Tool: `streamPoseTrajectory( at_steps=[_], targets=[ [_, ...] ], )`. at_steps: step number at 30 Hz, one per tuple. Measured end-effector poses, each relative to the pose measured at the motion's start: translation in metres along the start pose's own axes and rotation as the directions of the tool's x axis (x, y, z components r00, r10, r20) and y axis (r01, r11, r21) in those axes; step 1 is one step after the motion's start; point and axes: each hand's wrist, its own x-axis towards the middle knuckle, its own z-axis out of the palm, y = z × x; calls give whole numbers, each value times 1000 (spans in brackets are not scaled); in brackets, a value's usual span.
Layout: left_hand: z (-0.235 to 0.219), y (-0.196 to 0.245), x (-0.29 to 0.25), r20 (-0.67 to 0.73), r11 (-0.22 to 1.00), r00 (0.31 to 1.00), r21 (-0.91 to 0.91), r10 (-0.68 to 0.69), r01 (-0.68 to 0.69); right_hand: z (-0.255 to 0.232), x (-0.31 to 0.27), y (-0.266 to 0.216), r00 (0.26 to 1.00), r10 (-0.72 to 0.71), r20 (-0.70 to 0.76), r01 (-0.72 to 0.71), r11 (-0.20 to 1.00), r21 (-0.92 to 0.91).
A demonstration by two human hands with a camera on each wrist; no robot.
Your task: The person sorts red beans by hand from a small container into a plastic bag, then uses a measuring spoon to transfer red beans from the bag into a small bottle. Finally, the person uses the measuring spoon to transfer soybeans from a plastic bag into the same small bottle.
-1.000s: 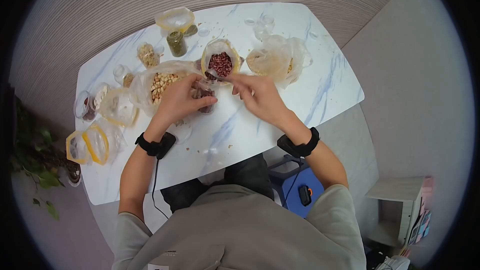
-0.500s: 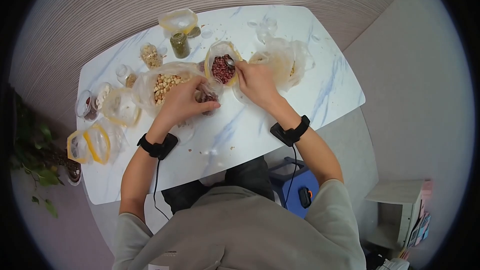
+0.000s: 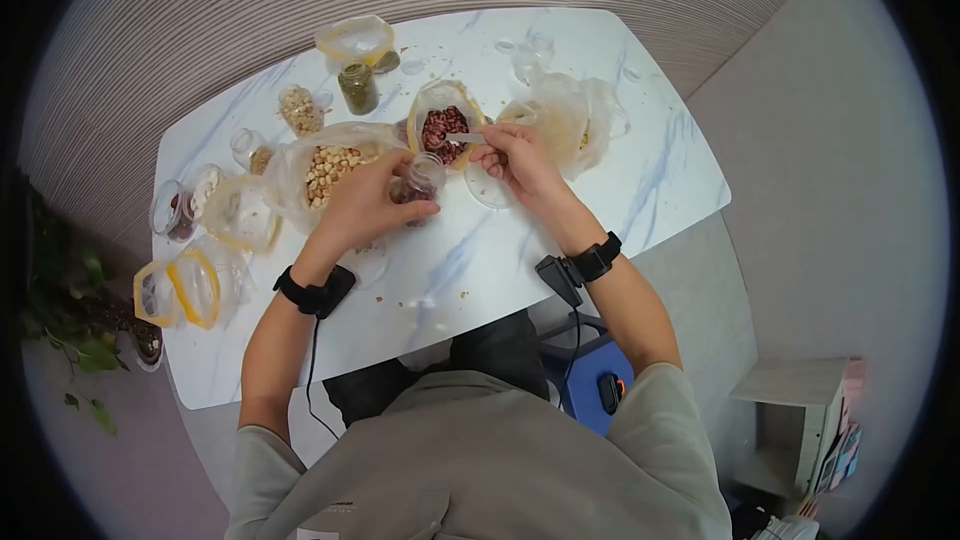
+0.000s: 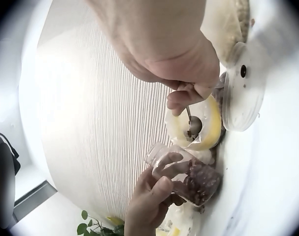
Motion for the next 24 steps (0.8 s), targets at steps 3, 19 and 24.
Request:
streamPoseTrajectory(
  at_steps=[3, 19, 24],
  targets=[
    [0, 0, 0, -5, 1000, 1000, 1, -14, 14, -10, -5, -1, 999, 1, -35, 1, 997, 73],
    [-3, 4, 1, 17, 995, 995, 20, -97, 97, 27, -53, -34, 980, -187, 73, 199, 953, -228],
    [-6, 5, 3, 54, 993, 991, 9, -118, 118, 31, -67, -15, 753, -529, 391, 620, 373, -690]
  ],
)
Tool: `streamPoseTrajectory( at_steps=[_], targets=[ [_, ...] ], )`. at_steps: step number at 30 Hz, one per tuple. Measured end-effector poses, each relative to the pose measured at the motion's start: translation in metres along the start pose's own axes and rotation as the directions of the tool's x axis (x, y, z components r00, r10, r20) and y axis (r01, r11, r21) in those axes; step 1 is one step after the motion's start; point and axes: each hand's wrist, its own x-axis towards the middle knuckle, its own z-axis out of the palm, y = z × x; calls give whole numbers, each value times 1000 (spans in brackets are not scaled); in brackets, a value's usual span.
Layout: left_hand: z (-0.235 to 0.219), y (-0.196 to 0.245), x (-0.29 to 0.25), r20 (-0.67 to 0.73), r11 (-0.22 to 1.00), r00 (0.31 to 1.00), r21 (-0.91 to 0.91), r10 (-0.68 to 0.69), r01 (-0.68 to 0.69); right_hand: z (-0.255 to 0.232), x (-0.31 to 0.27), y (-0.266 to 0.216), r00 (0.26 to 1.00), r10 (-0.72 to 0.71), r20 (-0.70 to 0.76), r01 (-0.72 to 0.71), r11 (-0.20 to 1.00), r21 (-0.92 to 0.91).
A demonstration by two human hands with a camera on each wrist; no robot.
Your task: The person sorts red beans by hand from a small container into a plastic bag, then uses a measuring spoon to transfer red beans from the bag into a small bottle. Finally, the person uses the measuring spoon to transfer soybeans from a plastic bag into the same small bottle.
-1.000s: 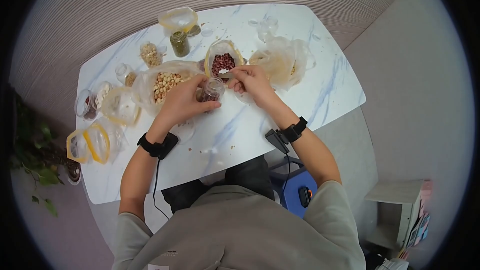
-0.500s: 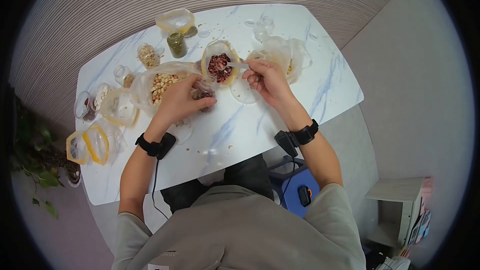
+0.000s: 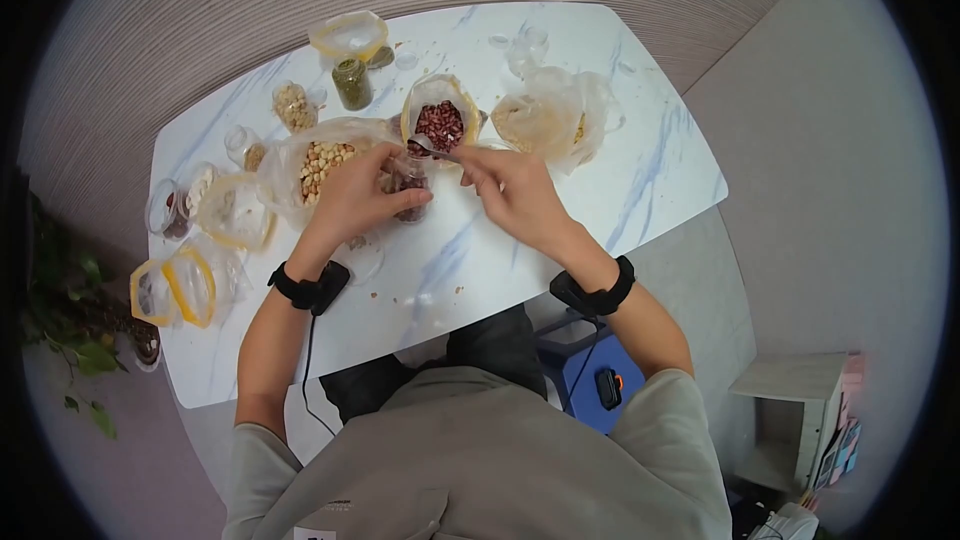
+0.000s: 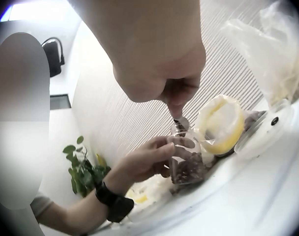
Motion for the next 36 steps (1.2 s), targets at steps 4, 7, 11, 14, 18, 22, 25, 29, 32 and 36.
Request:
streamPoseTrajectory(
  at_steps=[4, 7, 11, 14, 18, 22, 25, 29, 32, 36],
  targets=[
    [2, -3, 0, -19, 1000, 1000, -6, 9, -9, 6, -7, -1, 939, -344, 0, 322, 879, -352],
    [4, -6, 0, -47, 999, 998, 23, 30, -29, 9, 1, 1, 973, -103, -207, 62, 979, -196],
    [2, -2, -1, -49, 998, 997, 9, 56, -56, 8, 27, 24, 962, 221, -157, -240, 964, -112],
    [3, -6, -1, -84, 994, 991, -4, 105, -106, 18, 45, 45, 962, 241, -131, -260, 952, -163],
    [4, -7, -2, -72, 994, 991, -12, 109, -110, 36, 58, 72, 981, 172, -86, -184, 969, -163],
    [0, -4, -1, -9, 1000, 1000, -3, 29, -29, 40, 61, 69, 919, 383, 100, -395, 885, 247],
    [-2, -1, -2, -3, 1000, 1000, 3, 14, -14, 30, 58, 71, 815, 529, 237, -568, 647, 509],
    [-2, -1, -2, -2, 1000, 1000, -1, 17, -17, 10, 52, 68, 737, 614, 281, -589, 380, 713],
    [0, -2, -2, -12, 1000, 1000, -6, 23, -23, -4, 43, 69, 745, 606, 278, -556, 333, 762],
    [1, -3, -1, -16, 1000, 1000, -18, 22, -22, -15, 34, 68, 758, 589, 282, -534, 311, 787]
  ],
)
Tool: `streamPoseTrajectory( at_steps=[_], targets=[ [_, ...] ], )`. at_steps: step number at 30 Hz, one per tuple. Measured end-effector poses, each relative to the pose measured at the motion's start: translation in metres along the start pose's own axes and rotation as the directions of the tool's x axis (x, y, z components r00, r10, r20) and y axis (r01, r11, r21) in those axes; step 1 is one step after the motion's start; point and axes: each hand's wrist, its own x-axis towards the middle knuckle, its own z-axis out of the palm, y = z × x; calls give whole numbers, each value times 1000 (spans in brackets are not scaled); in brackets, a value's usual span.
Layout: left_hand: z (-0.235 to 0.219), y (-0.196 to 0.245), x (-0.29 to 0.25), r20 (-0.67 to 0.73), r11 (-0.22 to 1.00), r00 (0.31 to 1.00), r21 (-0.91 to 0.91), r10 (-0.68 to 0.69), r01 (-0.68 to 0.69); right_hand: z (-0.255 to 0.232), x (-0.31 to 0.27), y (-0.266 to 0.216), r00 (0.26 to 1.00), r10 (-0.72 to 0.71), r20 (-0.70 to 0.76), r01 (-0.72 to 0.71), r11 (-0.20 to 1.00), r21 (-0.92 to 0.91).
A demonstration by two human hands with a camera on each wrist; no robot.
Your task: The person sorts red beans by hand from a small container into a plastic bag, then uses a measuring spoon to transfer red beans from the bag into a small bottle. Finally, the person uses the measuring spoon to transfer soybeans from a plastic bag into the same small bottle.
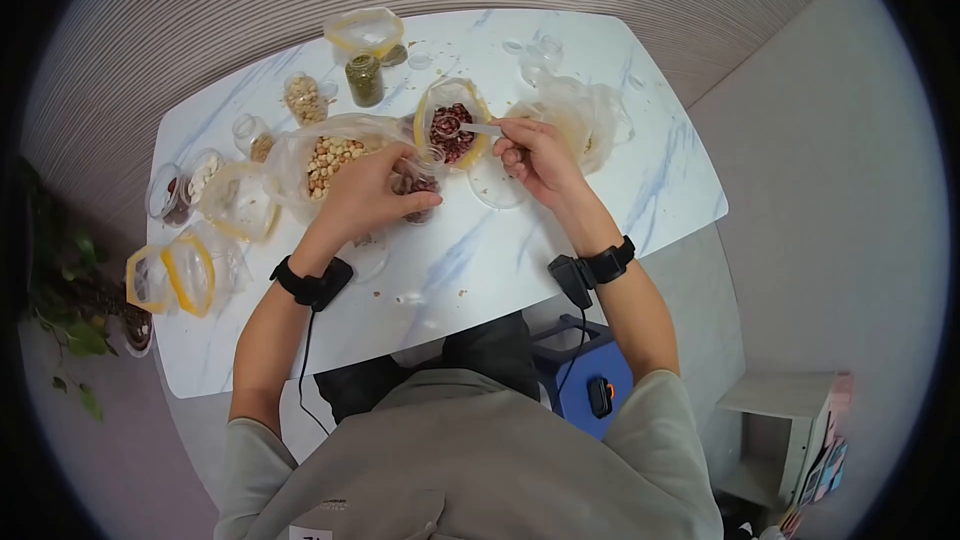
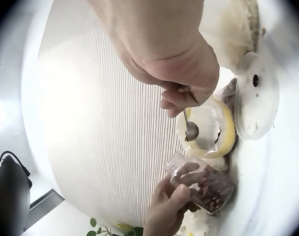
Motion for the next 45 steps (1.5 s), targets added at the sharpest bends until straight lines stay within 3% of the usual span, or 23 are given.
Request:
streamPoseTrajectory(
  at_steps=[8, 11, 12, 14, 15, 18, 22, 25, 28, 31, 34, 35, 37, 39, 42, 45],
  targets=[
    [7, -8, 0, -84, 997, 993, 7, 81, -81, 32, -39, -24, 996, -83, 20, 85, 992, -94],
    [4, -4, 0, -58, 999, 997, 10, 52, -52, 38, -47, -18, 986, -161, 44, 167, 947, -274],
    [1, 0, 0, -31, 1000, 999, 11, 20, -19, 42, -50, -14, 969, -231, 83, 245, 881, -404],
    [-2, 3, -1, 1, 1000, 1000, -6, -10, 10, 49, -60, -5, 919, -344, 190, 384, 678, -627],
    [-2, 2, 0, 6, 1000, 1000, -23, -8, 8, 50, -65, -3, 857, -405, 320, 490, 443, -751],
    [1, -1, 2, 13, 999, 1000, -45, 9, -8, 47, -67, 10, 515, -539, 666, 686, -205, -698],
    [3, -2, 2, -6, 999, 999, -43, 34, -34, 47, -72, 10, 514, -633, 578, 666, -131, -735],
    [5, -1, 3, 55, 996, 998, -89, 25, -20, 43, -69, 9, 588, -685, 430, 616, 35, -787],
    [4, 0, -1, 50, 993, 994, -72, 98, -94, 39, -64, 9, 680, -662, 316, 520, 132, -844],
    [-13, 10, -10, 60, 991, 993, -88, 103, -97, 33, -56, 11, 693, -657, 297, 500, 141, -855],
    [-47, 26, -12, 80, 994, 997, -103, -21, 29, 30, -51, 12, 675, -671, 308, 508, 120, -853],
    [-50, 23, -9, -35, 991, 993, -66, 117, -119, 29, -49, 11, 696, -652, 300, 488, 123, -864],
    [-63, 37, 1, -22, 992, 993, 53, 117, -115, 29, -45, 10, 736, -613, 287, 452, 130, -882],
    [-65, 43, 18, -11, 977, 985, 133, 171, -168, 28, -36, 11, 725, -614, 313, 467, 104, -878],
    [-48, 36, 51, 128, 913, 977, 353, 170, -205, 27, -21, 19, 715, -617, 330, 470, 74, -880],
    [-34, 43, 72, 206, 921, 978, 378, 22, -100, 26, -8, 20, 751, -569, 336, 441, 52, -896]
  ],
)
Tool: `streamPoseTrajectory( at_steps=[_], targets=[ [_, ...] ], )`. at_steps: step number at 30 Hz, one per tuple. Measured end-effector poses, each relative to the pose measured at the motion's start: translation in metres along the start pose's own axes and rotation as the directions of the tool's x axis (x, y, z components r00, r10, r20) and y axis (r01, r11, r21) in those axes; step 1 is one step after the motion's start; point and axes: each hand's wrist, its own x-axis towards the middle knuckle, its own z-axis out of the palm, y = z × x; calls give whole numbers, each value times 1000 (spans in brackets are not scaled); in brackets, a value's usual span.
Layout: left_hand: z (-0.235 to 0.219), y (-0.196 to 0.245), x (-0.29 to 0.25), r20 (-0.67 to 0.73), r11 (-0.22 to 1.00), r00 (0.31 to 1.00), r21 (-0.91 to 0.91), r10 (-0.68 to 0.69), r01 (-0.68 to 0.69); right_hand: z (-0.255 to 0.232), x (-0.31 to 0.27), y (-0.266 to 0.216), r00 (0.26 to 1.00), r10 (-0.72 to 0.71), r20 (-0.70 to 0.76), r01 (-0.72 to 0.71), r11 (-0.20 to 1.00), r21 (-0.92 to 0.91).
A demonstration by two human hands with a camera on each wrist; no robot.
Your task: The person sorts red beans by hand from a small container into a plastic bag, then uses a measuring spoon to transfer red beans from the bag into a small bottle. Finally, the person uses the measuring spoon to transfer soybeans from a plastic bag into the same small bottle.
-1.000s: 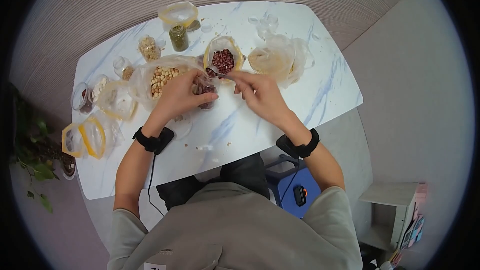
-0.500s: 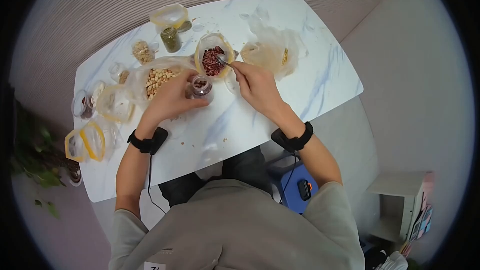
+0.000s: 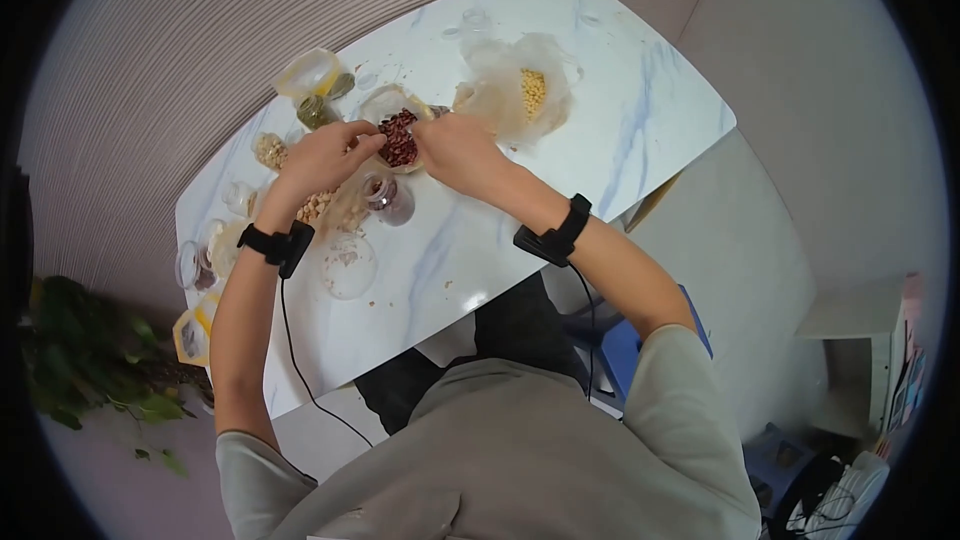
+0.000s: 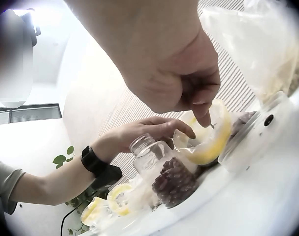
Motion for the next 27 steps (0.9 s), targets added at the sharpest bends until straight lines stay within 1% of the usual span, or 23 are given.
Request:
streamPoseTrajectory(
  at_steps=[1, 3, 4, 6, 7, 9, 10, 12, 15, 16, 18, 19, 20, 22, 23, 24, 25, 27],
  targets=[
    [7, -4, 8, 15, 1000, 1000, -9, 6, -6, 2, 1, 3, 999, 7, 35, -6, 1000, -13],
    [16, -19, 22, 42, 1000, 999, -26, 14, -13, 6, 0, 9, 1000, -8, 15, 8, 1000, -16],
    [12, -20, 24, 7, 997, 1000, -75, 17, -16, 6, 2, 10, 1000, -17, 3, 17, 1000, -19],
    [3, -23, 28, -62, 985, 998, -172, 13, -24, 6, 4, 12, 999, 17, 32, -16, 999, -38],
    [-5, -15, 28, -61, 987, 998, -161, -5, -5, 5, 5, 13, 998, 34, 48, -32, 998, -47],
    [-22, 6, 26, -54, 990, 998, -140, -40, 32, 3, 7, 12, 999, 42, 32, -41, 999, -21],
    [-16, 1, 26, -49, 989, 999, -145, 6, -13, 4, 8, 11, 999, 42, 27, -42, 999, -8],
    [-2, -18, 28, -54, 983, 994, -152, 97, -104, 12, 9, 12, 998, 67, -21, -66, 997, 31],
    [1, -23, 23, 5, 974, 1000, -226, 8, -7, 20, 13, 13, 988, 73, -137, -63, 995, 72],
    [2, -22, 20, 12, 968, 1000, -251, -1, 3, 22, 13, 12, 981, 70, -181, -55, 995, 83],
    [-1, -21, 15, 21, 953, 1000, -301, -22, 27, 25, 15, 11, 986, 83, -146, -64, 989, 130],
    [0, -22, 12, 10, 953, 1000, -301, -9, 11, 27, 17, 11, 988, 86, -129, -66, 986, 152],
    [4, -24, 11, -2, 953, 1000, -302, 5, -5, 28, 18, 10, 988, 124, -91, -99, 965, 242],
    [8, -28, 9, -3, 960, 1000, -278, 23, -23, 29, 20, 9, 982, 190, -5, -172, 897, 408],
    [10, -29, 8, 7, 967, 1000, -253, 26, -24, 28, 21, 10, 963, 244, 117, -269, 812, 518],
    [11, -30, 7, 18, 974, 999, -227, 29, -24, 25, 22, 13, 929, 277, 243, -369, 707, 604],
    [12, -32, 5, 0, 967, 999, -251, 50, -48, 23, 22, 14, 883, 289, 370, -469, 583, 663],
    [12, -37, -1, -40, 950, 995, -297, 88, -96, 19, 19, 15, 834, 327, 444, -547, 380, 746]
  ],
)
